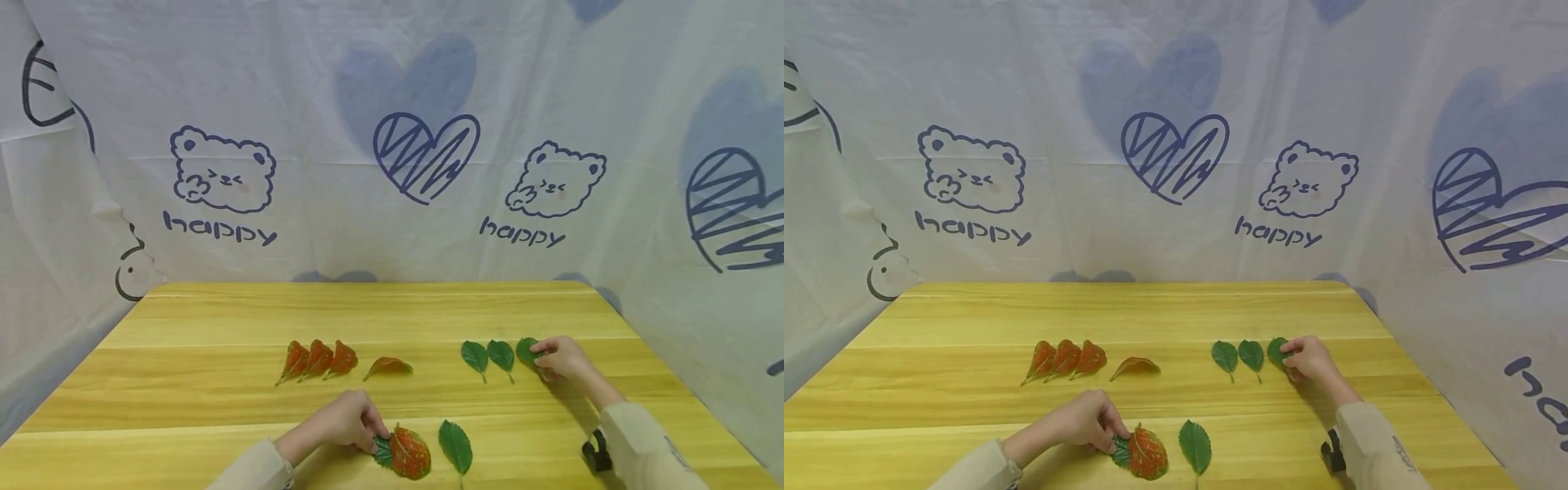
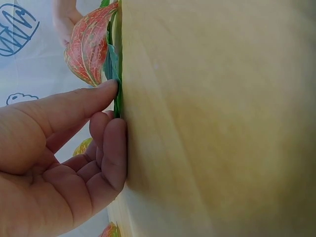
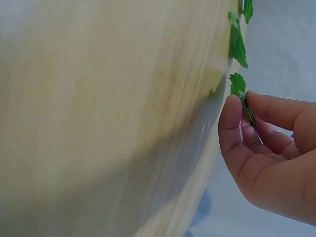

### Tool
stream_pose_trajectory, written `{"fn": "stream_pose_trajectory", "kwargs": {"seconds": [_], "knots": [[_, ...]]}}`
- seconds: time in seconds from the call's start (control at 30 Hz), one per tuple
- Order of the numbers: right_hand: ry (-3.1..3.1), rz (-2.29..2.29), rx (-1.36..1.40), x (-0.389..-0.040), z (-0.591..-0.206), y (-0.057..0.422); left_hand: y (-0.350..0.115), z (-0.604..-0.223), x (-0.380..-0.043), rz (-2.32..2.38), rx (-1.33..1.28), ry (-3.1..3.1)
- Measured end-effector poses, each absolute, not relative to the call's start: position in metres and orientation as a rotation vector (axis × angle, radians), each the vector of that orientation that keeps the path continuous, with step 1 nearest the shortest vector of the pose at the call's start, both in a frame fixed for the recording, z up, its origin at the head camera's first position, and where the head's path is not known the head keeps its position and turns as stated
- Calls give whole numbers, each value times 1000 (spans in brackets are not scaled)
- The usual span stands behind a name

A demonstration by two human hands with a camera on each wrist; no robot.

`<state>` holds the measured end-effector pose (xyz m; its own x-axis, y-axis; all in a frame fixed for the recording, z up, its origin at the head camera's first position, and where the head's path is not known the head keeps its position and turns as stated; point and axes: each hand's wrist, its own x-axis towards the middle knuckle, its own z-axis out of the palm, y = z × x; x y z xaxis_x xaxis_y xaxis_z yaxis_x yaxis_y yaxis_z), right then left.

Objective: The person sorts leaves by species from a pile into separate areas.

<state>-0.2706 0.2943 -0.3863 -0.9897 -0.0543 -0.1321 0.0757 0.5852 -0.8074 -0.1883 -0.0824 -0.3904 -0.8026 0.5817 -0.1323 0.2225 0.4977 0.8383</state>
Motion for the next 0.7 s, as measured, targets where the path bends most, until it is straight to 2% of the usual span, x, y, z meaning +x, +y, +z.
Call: {"fn": "stream_pose_trajectory", "kwargs": {"seconds": [0.7], "knots": [[2658,-1332,-56,-276,-397,294,-83,-391,-189,1244,660,2337]]}}
